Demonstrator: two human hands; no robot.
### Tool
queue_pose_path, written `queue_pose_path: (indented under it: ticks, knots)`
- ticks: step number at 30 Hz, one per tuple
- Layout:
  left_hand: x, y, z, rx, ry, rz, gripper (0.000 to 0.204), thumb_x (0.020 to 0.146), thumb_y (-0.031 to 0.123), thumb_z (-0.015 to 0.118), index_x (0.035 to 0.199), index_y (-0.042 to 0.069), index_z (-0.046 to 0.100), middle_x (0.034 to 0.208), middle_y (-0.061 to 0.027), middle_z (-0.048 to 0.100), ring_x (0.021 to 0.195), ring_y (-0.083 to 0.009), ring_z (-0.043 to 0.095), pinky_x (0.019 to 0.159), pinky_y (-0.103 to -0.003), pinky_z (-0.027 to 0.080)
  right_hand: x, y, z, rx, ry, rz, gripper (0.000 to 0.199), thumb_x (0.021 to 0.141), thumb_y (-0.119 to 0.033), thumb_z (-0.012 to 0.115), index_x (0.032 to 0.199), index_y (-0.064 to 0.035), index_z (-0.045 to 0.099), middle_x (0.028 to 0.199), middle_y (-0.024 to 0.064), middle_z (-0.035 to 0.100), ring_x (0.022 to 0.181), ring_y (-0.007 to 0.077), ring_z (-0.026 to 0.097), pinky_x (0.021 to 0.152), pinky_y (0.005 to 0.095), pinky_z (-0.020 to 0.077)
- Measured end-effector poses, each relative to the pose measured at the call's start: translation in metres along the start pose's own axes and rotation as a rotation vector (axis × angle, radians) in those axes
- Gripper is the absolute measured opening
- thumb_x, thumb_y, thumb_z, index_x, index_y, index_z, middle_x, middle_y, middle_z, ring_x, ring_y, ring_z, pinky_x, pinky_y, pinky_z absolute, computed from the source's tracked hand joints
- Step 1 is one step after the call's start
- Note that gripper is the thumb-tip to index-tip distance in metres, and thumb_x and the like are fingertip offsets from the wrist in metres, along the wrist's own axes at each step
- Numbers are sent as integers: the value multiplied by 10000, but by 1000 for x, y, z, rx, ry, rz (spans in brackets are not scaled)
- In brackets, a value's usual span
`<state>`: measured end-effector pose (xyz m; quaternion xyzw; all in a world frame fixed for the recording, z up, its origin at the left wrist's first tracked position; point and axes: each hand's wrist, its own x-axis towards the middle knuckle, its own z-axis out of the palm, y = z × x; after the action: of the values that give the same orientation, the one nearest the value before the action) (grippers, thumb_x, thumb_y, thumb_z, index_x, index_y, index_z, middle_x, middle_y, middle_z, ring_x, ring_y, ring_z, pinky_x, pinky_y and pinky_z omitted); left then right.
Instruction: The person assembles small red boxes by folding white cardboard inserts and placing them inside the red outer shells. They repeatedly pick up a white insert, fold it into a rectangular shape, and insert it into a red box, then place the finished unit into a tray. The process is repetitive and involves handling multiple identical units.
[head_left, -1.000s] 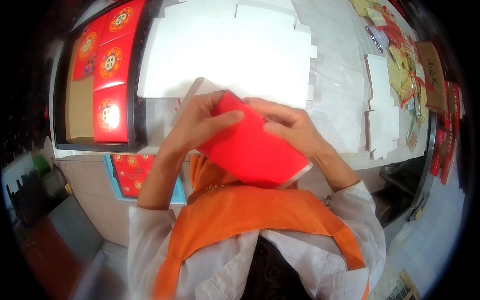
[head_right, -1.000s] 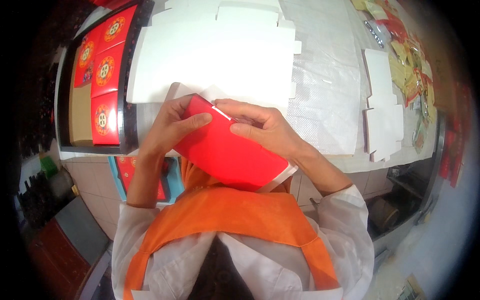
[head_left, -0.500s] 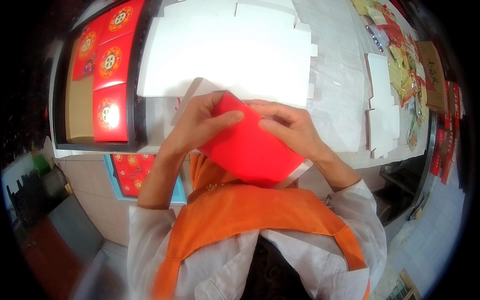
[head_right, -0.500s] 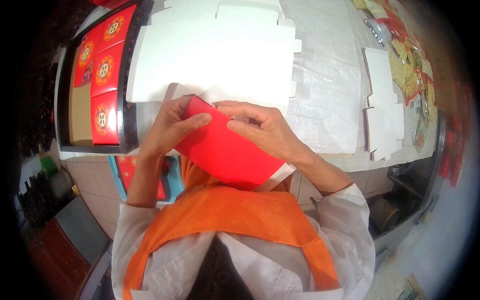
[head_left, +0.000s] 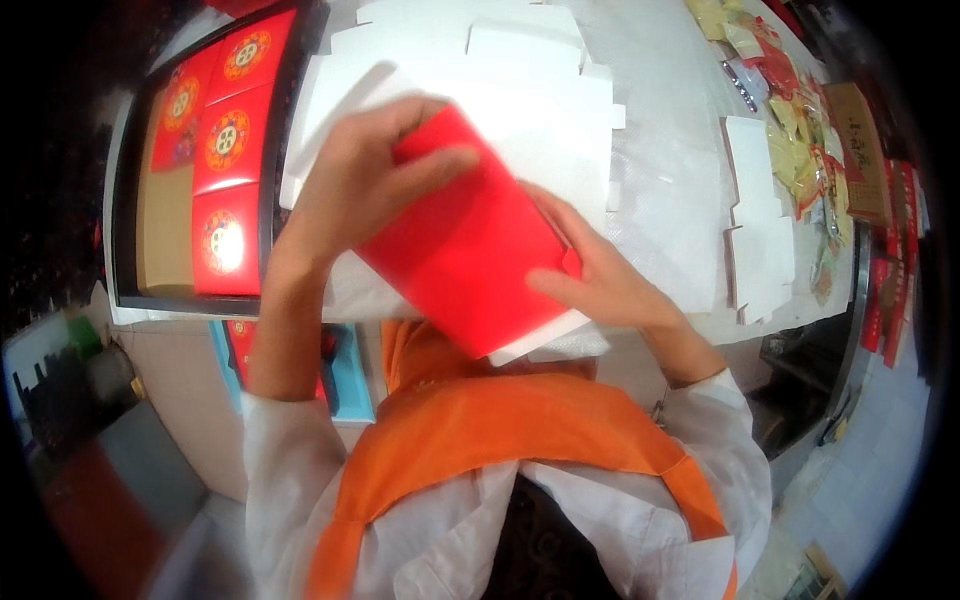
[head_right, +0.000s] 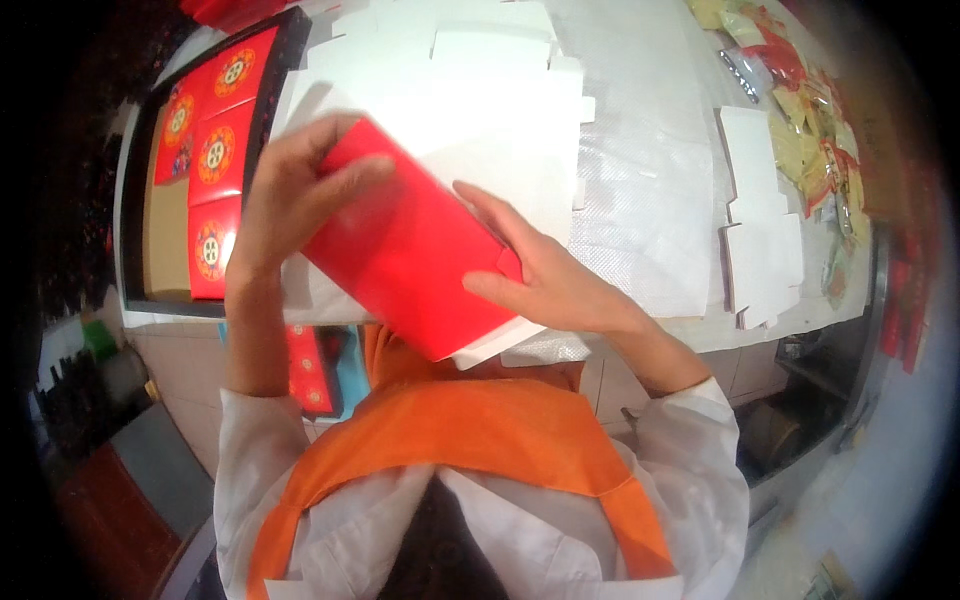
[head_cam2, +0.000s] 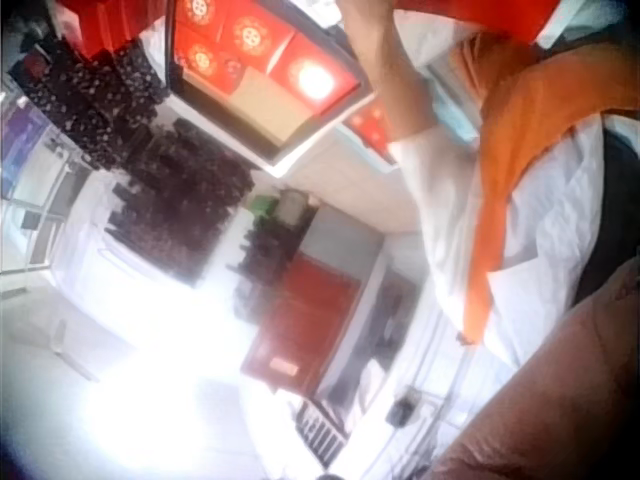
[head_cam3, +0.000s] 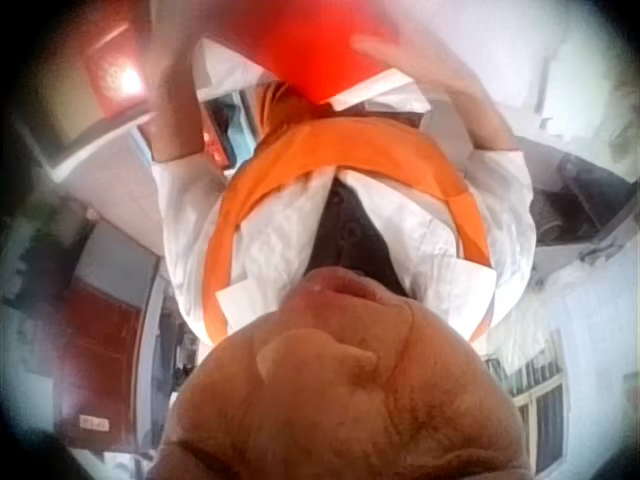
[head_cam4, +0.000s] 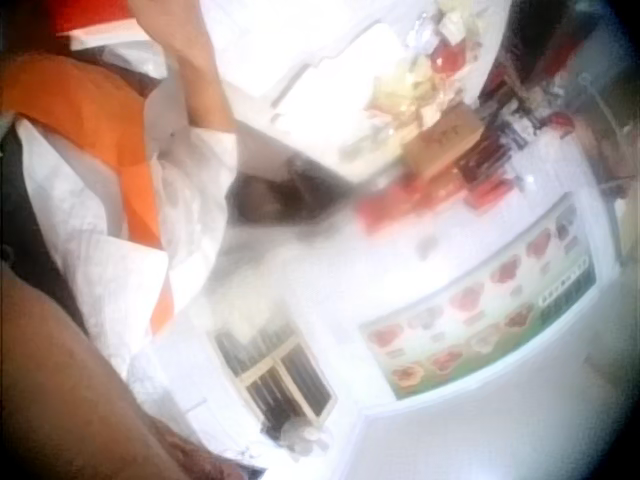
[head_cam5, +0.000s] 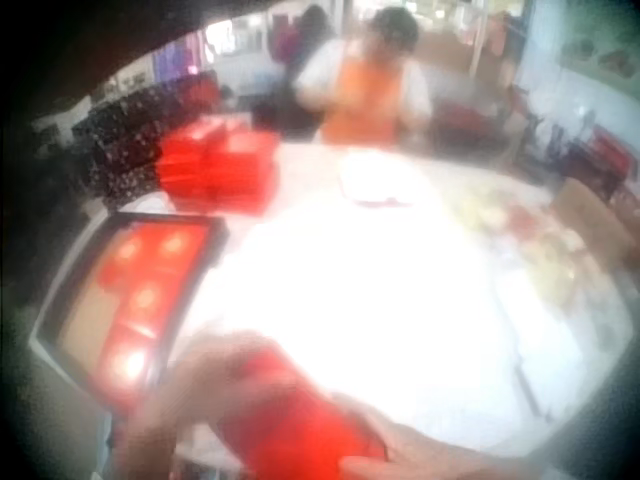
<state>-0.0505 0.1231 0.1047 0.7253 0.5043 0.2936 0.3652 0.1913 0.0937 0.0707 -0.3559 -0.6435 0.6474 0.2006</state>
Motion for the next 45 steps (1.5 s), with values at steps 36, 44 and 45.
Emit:
queue_pose_path:
  ticks: [36, 44, 45]
  knots:
    - [-22, 9, 112, -1308, 531, -360, 413, 877, 83, 534, 1255, 66, 369, 1213, -47, 455, 1125, -178, 435, 984, -356, 347, 48, 12, 35, 347, 517, -231, 477, 969, -256, 331, 1343, 38, 287, 1304, 108, 410, 1181, 160, 390, 981, 280, 315]
    - [-28, 9, 118, -827, 527, -358, 305, 918, 174, 490, 1164, -1, 449, 1110, -75, 499, 989, -163, 470, 864, -300, 386, 52, 18, 45, 440, 555, -160, 513, 970, -314, 299, 1368, 7, 255, 1318, 130, 402, 1177, 184, 401, 966, 266, 320]
    - [-28, 12, 118, -829, 515, -379, 303, 921, 175, 484, 1164, -3, 448, 1108, -73, 501, 983, -163, 475, 855, -299, 393, 53, 21, 48, 392, 578, -175, 515, 971, -314, 297, 1371, 6, 246, 1309, 130, 409, 1156, 178, 412, 954, 262, 327]
